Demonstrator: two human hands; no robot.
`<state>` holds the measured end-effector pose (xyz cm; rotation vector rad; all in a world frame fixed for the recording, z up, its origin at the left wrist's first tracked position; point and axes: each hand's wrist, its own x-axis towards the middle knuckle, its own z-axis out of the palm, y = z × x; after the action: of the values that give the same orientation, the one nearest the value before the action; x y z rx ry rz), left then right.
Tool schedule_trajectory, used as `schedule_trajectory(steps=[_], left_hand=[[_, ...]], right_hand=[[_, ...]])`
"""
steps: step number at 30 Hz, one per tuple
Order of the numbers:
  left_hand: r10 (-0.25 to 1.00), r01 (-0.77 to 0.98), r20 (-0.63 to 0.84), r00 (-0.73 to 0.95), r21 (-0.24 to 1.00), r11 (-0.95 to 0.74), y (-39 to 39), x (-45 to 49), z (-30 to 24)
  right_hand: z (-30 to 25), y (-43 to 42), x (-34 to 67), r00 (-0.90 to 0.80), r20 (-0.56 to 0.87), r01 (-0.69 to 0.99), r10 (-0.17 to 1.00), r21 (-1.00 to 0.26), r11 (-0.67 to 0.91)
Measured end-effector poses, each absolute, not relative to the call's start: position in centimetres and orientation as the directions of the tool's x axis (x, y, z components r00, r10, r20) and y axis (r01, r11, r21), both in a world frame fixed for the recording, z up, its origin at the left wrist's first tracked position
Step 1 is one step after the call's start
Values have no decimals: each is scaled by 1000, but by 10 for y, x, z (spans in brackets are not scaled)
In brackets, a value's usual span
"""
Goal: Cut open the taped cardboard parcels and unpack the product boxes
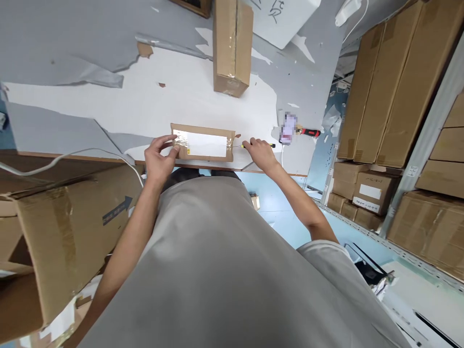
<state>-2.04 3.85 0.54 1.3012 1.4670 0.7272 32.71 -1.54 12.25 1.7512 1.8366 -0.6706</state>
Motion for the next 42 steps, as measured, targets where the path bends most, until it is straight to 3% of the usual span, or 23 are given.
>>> schedule_trajectory(steps=[4,9,14,20,26,29,32,37,42], left_hand=[[936,372,-350,32,873,314,38,-22,9],[939,453,-344,-1,837,307,39,-24,18],[943,483,-323,-82,815,322,41,-40,16],[955,575,-289,-67,771,273,51,-62,4],[908,504,-372,195,832,232,57,-16,-25],[812,531,-464,354,815,234,58,13,-30],[810,534,-468,353,812,236,65,24,-16],[907,419,-272,322,900,121,88,23,33],[858,400,-257,446,914,66,104,35,57]], right_hand=[[75,-42,342,-116,-598,904,793,-395,-165],[20,-75,302,110,-453,526,885,-729,-439],[-13,-69,265,393,-459,207,796,-800,-564],[-2,-55,260,394,-386,177,834,-859,-481],[81,-67,288,411,-245,461,878,-775,-432],[117,-59,285,373,-274,644,886,-611,-460],[134,-49,270,360,-331,770,872,-422,-478],[143,-46,252,430,-340,788,836,-311,-532],[160,-52,236,443,-324,799,836,-279,-532]])
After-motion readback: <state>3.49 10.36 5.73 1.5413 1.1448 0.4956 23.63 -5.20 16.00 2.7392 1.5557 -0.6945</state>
